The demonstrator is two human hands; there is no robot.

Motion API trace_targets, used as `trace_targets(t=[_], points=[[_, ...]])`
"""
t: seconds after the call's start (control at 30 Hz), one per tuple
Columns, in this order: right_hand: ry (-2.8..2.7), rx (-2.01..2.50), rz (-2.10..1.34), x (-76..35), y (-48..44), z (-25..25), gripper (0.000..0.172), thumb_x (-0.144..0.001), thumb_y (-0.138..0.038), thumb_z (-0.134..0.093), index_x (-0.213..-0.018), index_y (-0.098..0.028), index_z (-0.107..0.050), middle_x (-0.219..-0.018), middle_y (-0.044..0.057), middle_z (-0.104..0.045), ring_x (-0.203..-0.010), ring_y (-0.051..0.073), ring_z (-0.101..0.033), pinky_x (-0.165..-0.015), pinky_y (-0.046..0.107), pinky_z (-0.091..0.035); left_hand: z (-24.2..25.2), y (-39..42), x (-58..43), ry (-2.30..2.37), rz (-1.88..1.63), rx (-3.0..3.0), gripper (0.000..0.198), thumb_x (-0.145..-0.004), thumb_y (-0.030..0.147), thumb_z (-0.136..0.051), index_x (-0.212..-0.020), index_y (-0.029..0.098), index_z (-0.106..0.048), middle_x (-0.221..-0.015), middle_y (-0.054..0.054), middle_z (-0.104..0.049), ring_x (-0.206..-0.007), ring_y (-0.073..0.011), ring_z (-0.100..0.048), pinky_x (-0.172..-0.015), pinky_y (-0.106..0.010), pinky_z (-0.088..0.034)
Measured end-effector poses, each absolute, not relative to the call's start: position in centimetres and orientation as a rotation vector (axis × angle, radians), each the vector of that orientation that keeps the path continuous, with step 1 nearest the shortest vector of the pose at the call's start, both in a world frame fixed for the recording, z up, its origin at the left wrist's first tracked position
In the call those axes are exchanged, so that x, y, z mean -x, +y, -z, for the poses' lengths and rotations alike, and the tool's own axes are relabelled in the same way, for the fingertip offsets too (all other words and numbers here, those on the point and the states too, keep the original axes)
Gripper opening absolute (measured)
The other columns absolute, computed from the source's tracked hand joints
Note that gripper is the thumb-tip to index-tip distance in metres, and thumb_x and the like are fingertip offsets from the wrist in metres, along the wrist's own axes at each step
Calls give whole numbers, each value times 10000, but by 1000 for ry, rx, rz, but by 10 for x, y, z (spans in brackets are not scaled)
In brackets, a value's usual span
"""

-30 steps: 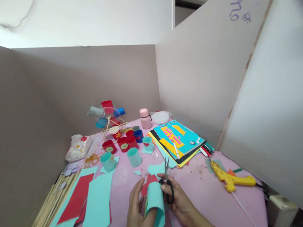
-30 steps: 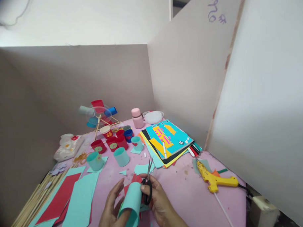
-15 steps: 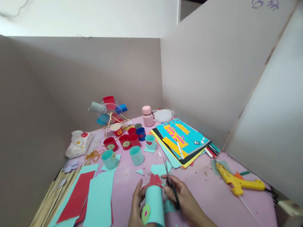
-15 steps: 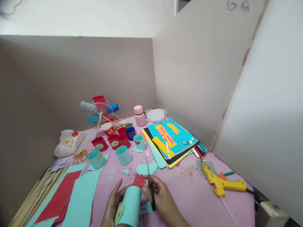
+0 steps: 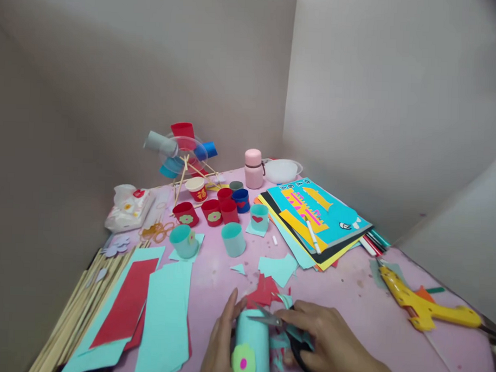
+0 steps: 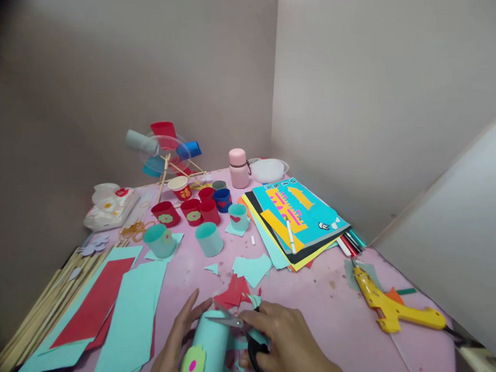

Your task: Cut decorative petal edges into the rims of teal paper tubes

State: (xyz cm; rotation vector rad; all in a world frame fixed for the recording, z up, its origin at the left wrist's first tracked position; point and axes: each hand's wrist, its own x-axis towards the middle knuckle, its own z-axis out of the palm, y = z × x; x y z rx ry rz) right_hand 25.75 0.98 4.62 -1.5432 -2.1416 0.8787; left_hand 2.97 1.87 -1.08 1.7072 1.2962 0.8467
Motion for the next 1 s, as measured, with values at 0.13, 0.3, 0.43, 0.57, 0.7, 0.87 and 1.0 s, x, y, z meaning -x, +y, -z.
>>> trace_targets(t=[0.13, 0.3, 0.43, 0.57, 0.7, 0.87, 1.0], points=[[-2231, 1612, -809, -259, 7, -38, 445, -710, -333, -705, -1140, -390, -603, -877, -15, -664, -788, 202, -618, -622, 245, -341, 1, 15, -30, 1309, -836, -1795, 818, -766, 372, -583, -1462, 265, -168, -1334, -135, -542, -1170, -306, -551, -973, -453, -432], [-2245, 1628, -772, -260, 6, -36, 400, -732, -302, -676, -1119, -376, -607, -875, -12, -668, -784, 201, -621, -606, 248, -329, -15, 11, -29, 1109, -826, -1784, 769, -819, 423, -540, -1463, 313, -134, -1389, -122, -457, -1245, -294, -477, -1036, -466, -359], [-2238, 1625, -767, -261, 7, -37, 349, -753, -356, -671, -1097, -358, -619, -860, -13, -672, -754, 187, -624, -594, 243, -328, -21, 10, -28, 1108, -799, -1754, 744, -831, 410, -518, -1464, 305, -142, -1396, -116, -451, -1256, -290, -464, -1037, -442, -357], [-2245, 1627, -776, -260, 6, -37, 312, -739, -355, -697, -1045, -346, -636, -847, -27, -674, -755, 178, -624, -597, 237, -329, -22, 10, -29, 1124, -780, -1737, 783, -804, 405, -549, -1466, 293, -146, -1390, -103, -463, -1260, -282, -459, -1045, -409, -349], [-2236, 1654, -780, -259, 5, -37, 314, -734, -370, -707, -1038, -340, -638, -856, -29, -677, -766, 175, -625, -602, 233, -330, -20, 9, -31, 1144, -774, -1687, 785, -789, 405, -559, -1456, 296, -161, -1384, -91, -475, -1239, -266, -479, -1038, -391, -357], [-2231, 1653, -799, -260, 4, -36, 275, -750, -391, -690, -1015, -339, -636, -851, -41, -672, -759, 163, -621, -604, 228, -333, -21, 10, -30, 1149, -748, -1632, 769, -798, 410, -534, -1452, 247, -165, -1388, -133, -460, -1244, -280, -481, -1045, -410, -353], [-2237, 1655, -791, -260, 4, -35, 260, -747, -404, -695, -986, -319, -638, -839, -43, -673, -734, 157, -617, -598, 224, -335, -24, 12, -27, 1081, -717, -1634, 808, -799, 441, -550, -1460, 257, -125, -1414, -152, -413, -1277, -297, -443, -1050, -448, -344]])
